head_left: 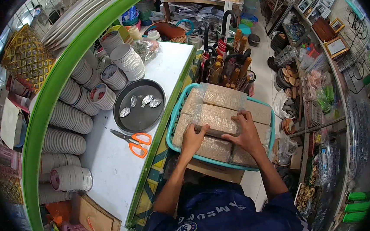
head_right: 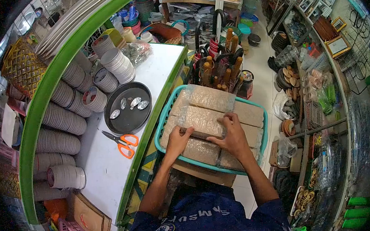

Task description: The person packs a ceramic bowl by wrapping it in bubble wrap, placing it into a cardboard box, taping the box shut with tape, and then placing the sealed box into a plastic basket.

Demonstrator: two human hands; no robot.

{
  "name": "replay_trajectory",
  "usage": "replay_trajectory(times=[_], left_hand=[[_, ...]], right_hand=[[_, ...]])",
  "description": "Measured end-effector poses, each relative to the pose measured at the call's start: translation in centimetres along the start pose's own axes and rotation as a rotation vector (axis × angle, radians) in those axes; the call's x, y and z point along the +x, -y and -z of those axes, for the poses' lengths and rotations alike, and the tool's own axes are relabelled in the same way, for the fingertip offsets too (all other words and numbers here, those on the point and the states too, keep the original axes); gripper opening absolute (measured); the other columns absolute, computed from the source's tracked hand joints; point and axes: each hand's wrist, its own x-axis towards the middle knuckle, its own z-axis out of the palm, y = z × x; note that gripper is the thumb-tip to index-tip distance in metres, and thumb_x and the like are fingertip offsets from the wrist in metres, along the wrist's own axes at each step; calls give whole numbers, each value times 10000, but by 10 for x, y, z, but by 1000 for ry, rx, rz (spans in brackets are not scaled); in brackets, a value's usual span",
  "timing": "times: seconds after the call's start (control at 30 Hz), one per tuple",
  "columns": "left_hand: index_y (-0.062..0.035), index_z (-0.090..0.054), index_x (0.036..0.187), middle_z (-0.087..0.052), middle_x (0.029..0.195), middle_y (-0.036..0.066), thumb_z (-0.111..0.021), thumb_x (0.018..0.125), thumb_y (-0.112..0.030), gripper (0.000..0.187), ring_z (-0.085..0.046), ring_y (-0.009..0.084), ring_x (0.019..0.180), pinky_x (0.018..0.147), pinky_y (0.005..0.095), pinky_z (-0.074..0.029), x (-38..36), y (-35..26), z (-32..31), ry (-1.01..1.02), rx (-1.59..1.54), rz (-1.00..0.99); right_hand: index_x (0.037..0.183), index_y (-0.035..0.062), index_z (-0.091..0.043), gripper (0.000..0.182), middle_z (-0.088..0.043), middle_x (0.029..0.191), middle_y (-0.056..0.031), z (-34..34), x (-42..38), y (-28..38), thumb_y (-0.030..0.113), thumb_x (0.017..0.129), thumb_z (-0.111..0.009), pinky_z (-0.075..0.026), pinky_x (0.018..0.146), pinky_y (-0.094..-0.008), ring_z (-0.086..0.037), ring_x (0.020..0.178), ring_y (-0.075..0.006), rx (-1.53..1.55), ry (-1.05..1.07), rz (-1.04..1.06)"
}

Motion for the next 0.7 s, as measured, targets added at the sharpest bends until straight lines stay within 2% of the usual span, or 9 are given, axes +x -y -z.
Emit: replay_trajectory(times=[0.07,0.17,0.33,0.43,0.57,0.7], left_hand=[[96,-569,883,-576,879,249,-663,880,-538,641,-597,374,830,745,445,-464,2,-1,0,6,25,17],[102,-570,916,-577,894,253,-639,886,-562,668,-596,396,850,761,454,-465,5,0,-2,0,18,14],[114,-563,991,-554,999,278,-595,904,-585,705,-569,435,997,854,473,-445,7,3,-2,24,98,21],[115,-559,1017,-539,1023,280,-595,909,-573,698,-553,439,1033,880,480,-433,4,10,-4,37,56,17],[109,-554,1007,-545,1000,269,-601,911,-561,679,-558,439,996,864,483,-436,3,11,-3,18,40,-20],[89,-552,981,-551,983,266,-610,906,-558,654,-562,437,954,838,479,-439,2,3,0,7,65,-8]], right_hand=[[1162,4,-594,614,-456,1287,-200,-6,-2,-7,297,700,-874,-531,926,-404,-558,1150,-361,-18,53,-14],[1186,10,-588,632,-443,1319,-190,-14,-2,-11,279,693,-879,-527,950,-418,-551,1179,-359,-20,12,-5],[1227,46,-590,638,-456,1327,-174,-21,-7,-19,282,704,-871,-544,918,-406,-574,1156,-343,-3,-34,31],[1244,69,-592,637,-468,1339,-167,-22,-11,-19,306,717,-860,-553,898,-398,-589,1140,-327,-40,-45,16],[1277,88,-584,629,-483,1357,-161,-19,-13,-12,345,756,-826,-553,893,-400,-592,1137,-315,-68,-15,-41],[1314,101,-566,637,-488,1361,-159,-18,-16,-10,339,776,-809,-548,901,-403,-590,1139,-319,-108,-51,9]])
